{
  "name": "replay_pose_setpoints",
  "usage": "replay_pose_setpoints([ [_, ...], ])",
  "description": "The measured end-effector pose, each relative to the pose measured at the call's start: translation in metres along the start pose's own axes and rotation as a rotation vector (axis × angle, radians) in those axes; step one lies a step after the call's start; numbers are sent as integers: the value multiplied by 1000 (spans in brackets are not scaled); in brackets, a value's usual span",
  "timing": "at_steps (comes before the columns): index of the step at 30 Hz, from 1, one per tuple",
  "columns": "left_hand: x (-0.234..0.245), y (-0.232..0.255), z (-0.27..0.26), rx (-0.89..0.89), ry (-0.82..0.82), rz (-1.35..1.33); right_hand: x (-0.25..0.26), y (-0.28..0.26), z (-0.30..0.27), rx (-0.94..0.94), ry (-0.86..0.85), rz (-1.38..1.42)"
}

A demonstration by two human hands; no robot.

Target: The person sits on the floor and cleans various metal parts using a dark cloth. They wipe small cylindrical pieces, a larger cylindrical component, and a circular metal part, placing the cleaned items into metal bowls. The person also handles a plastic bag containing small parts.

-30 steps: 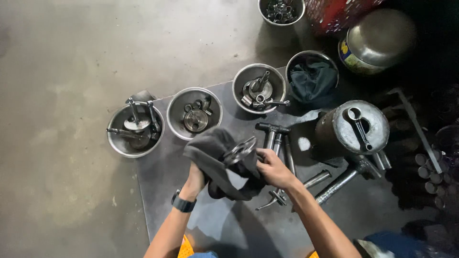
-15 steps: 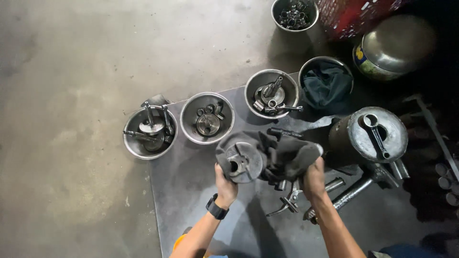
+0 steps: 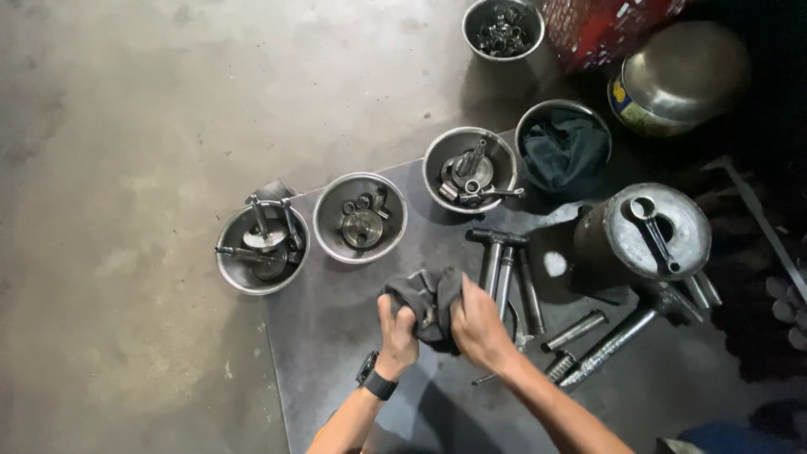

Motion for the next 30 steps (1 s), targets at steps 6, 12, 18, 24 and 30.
replay_pose_setpoints([
  [6,-25,-27,-16,661,-262,-600,-1,15,9,-118,-227,-299],
  [12,3,-18,-23,70,-4,-37,-7,20,-19,-46,-47,160],
  [18,-21,-37,-44,568,-308,-574,-26,78,-13,-204,-297,-51],
  [24,-6,-45,-45,251,10,-21,-48,104,-66,-505,-139,99],
  [30,-23,-60,-59,762,-219,-655,-3,32,0,-203,-196,283],
])
Point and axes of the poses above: each hand's wrist, its own z-axis towards the middle knuckle, its own x-axis out of the back of the hand, y = z × x, the point moved 5 cm from there along z, towards the middle knuckle, and after that the axes turned 10 degrees about x, right-handed, at the moved point
